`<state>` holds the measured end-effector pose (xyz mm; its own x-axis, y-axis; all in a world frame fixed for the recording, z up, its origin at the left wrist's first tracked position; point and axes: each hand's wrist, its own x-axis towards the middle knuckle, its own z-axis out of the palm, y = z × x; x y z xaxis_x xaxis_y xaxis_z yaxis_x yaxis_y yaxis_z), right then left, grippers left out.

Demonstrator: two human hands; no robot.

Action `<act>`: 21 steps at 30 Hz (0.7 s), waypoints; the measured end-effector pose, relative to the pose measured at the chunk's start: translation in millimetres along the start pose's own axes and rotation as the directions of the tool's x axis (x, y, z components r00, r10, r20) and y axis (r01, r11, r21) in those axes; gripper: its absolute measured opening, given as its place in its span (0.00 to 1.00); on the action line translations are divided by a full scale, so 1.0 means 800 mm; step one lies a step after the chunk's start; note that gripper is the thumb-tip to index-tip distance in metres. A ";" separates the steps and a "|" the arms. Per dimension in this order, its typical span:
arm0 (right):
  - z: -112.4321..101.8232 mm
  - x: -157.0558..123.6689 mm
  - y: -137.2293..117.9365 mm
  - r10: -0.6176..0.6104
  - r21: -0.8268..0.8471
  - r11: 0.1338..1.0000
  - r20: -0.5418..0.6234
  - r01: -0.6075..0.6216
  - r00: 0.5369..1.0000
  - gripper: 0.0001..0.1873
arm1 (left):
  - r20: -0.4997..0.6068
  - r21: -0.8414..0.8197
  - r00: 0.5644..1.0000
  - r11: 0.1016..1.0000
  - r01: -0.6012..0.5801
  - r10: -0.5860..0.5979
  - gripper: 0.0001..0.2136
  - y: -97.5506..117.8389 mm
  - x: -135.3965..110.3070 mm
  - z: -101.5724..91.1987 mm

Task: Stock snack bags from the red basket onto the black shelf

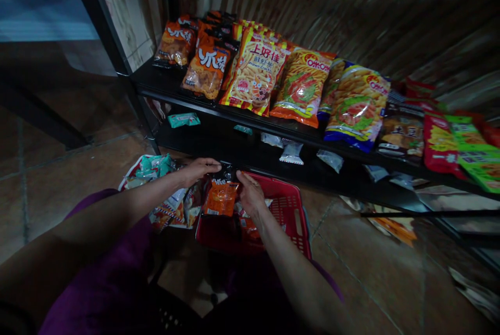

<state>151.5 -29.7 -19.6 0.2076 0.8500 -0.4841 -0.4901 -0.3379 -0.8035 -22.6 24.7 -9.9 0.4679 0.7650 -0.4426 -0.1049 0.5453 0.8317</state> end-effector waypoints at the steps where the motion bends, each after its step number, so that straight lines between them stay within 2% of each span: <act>1: 0.001 0.000 -0.001 -0.013 0.004 1.000 0.008 0.013 1.000 0.12 | -0.004 -0.030 1.000 1.000 0.008 -0.009 0.14 0.000 0.000 -0.001; 5: 0.007 -0.001 -0.002 -0.059 0.005 0.998 0.022 0.059 0.998 0.12 | -0.050 -0.114 0.999 0.994 -0.001 -0.004 0.11 0.002 -0.001 0.002; 10: 0.013 0.000 -0.002 -0.096 -0.010 0.995 0.018 0.096 0.995 0.13 | -0.163 -0.124 0.986 0.991 -0.051 0.030 0.08 0.006 -0.006 0.014; 16: 0.019 0.002 0.000 -0.213 -0.010 0.977 -0.101 0.213 0.972 0.12 | -0.291 -0.222 0.944 0.949 -0.222 0.153 0.10 0.005 -0.002 0.024; 21: 0.023 0.002 -0.002 -0.240 -0.017 0.971 -0.122 0.240 0.963 0.13 | -0.357 -0.258 0.926 0.939 -0.227 0.125 0.13 0.005 0.007 0.027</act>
<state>137.2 -20.1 -12.5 0.4212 0.8502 -0.3159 -0.4117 -0.1311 -0.9018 -1.3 23.6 -1.4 0.1063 0.8988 -0.4253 -0.4307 0.4271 0.7950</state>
